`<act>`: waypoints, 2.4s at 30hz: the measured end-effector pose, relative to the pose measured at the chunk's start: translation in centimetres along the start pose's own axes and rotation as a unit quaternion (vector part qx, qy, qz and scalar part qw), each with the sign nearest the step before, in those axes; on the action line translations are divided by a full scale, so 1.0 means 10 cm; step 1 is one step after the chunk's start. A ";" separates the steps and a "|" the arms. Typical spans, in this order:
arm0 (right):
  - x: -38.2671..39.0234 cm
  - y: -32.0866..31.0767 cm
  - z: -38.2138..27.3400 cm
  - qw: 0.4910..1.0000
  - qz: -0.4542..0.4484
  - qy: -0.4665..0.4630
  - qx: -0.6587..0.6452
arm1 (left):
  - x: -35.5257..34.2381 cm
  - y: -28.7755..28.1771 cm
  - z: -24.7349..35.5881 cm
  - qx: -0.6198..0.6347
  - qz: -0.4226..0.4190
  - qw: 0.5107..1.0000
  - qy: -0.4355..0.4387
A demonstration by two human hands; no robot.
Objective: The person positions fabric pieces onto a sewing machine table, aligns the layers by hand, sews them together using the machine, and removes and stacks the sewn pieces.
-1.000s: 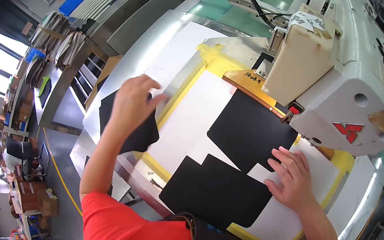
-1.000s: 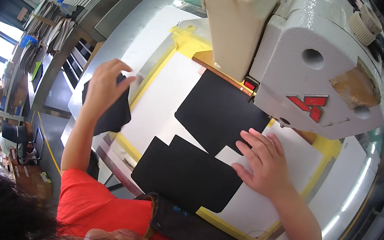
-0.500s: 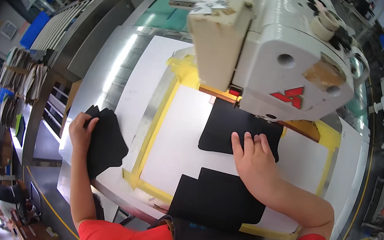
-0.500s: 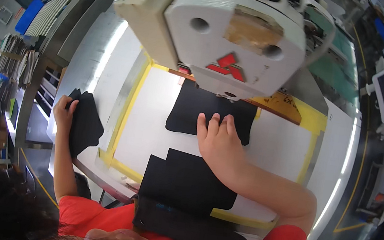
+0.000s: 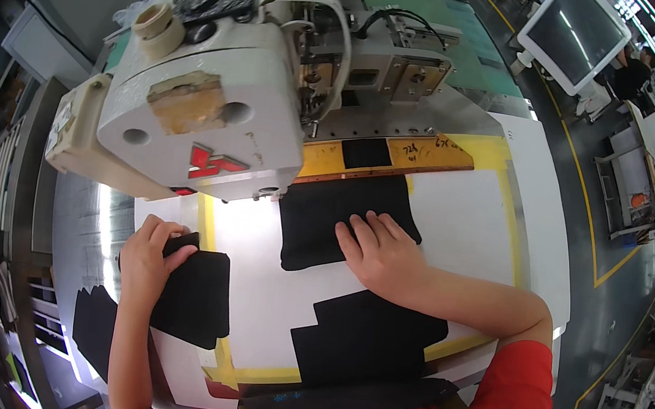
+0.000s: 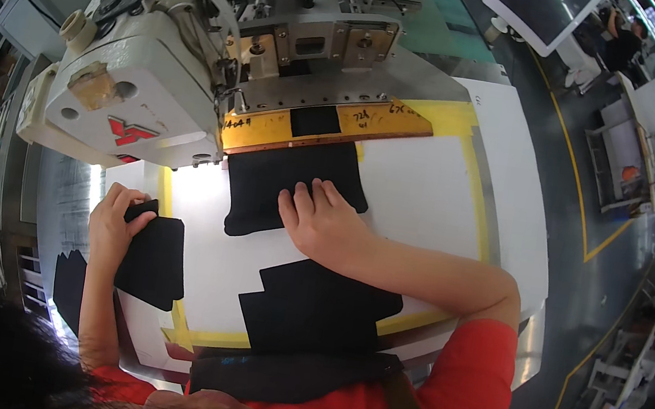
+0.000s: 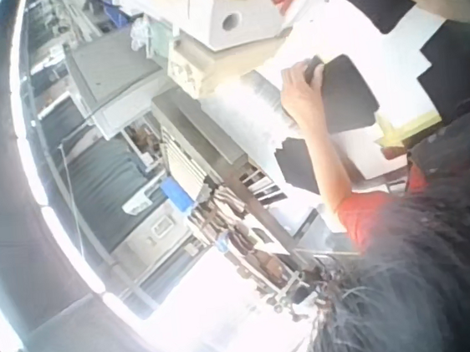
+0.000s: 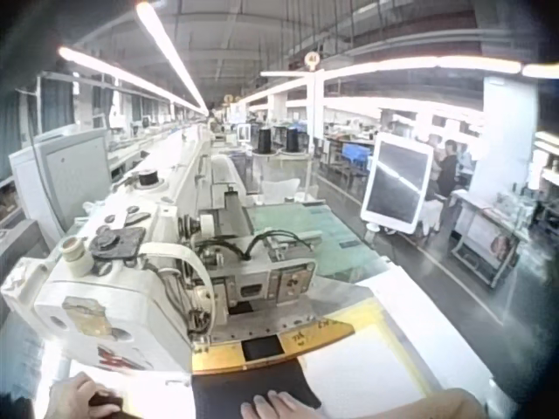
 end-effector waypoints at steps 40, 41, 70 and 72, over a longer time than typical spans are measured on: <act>3.58 -1.46 2.06 0.765 0.141 0.628 -0.036 | 0.71 -0.89 0.47 0.309 0.037 0.929 0.198; 2.98 -1.38 1.99 0.820 0.133 0.554 -0.055 | 0.71 -0.88 0.52 0.401 0.040 0.879 0.257; 0.13 0.28 0.75 0.992 -0.017 0.093 -0.088 | -0.24 0.39 1.24 0.109 -0.046 0.977 0.177; 0.15 0.22 0.61 0.986 -0.032 0.108 -0.122 | -0.29 0.49 1.55 0.080 -0.068 0.961 0.254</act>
Point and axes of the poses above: each hand's wrist, its own x-axis away from the middle knuckle, its own y-axis out of the palm, z = x × y, the point moved 8 cm from there along -x, towards the middle knuckle, and after that the axes turned 10 degrees about -z, right-handed, at the moved point
